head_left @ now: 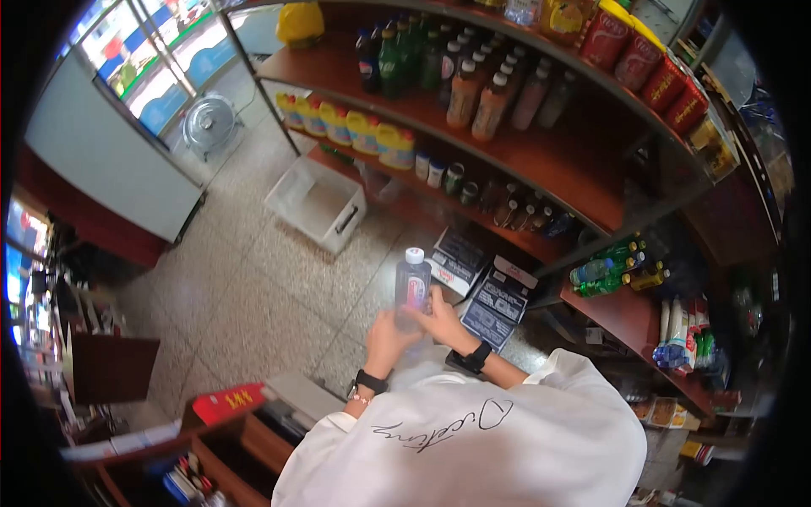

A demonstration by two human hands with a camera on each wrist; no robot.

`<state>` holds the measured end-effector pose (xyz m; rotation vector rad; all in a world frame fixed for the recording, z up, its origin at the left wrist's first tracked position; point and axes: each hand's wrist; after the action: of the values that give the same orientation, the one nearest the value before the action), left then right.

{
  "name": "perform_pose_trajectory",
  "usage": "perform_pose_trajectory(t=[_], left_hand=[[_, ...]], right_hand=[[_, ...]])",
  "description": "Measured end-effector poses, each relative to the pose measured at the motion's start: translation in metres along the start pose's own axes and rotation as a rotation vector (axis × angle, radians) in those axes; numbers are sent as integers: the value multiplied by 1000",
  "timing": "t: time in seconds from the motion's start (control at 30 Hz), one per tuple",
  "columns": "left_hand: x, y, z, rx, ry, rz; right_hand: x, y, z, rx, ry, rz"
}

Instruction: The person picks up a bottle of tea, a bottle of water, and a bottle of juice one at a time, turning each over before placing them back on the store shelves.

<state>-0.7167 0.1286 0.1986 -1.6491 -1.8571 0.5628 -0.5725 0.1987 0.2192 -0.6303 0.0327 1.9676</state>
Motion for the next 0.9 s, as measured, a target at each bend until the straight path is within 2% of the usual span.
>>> perform_pose_trajectory(t=[0.07, 0.1, 0.23, 0.33, 0.53, 0.7, 0.73, 0.77, 0.8, 0.87, 0.9], left_hand=[[31, -21, 14, 12, -33, 106], [47, -28, 24, 10, -11, 114], [107, -50, 45, 38, 81, 235], [151, -54, 42, -2, 193, 297], [208, -16, 35, -125, 372, 399], [243, 15, 33, -110, 310, 434], [256, 18, 33, -115, 277, 441], [268, 15, 27, -172, 287, 358], [281, 13, 25, -164, 280, 358], [312, 8, 20, -153, 239, 245], [328, 8, 22, -156, 248, 186]], right_hand=[[19, 8, 21, 17, 59, -30], [36, 16, 19, 92, -12, -66], [76, 21, 39, 62, -83, -200], [89, 12, 52, 21, 21, -307], [110, -15, 32, 173, 24, -536], [122, -46, 58, 113, 71, -635], [134, -53, 60, 115, 71, -632], [149, -60, 60, 71, -3, -638], [159, -67, 72, 30, -75, -640], [181, -85, 93, 79, -82, -566], [195, -95, 101, 9, -160, -554]])
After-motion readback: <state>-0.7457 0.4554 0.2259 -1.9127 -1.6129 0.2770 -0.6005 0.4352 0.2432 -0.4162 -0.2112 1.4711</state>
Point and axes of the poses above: each hand's wrist, its own x-axis towards the middle knuckle, its own y-axis out of the palm, z = x × y, and after that the axes turned 13 degrees about y, right-handed
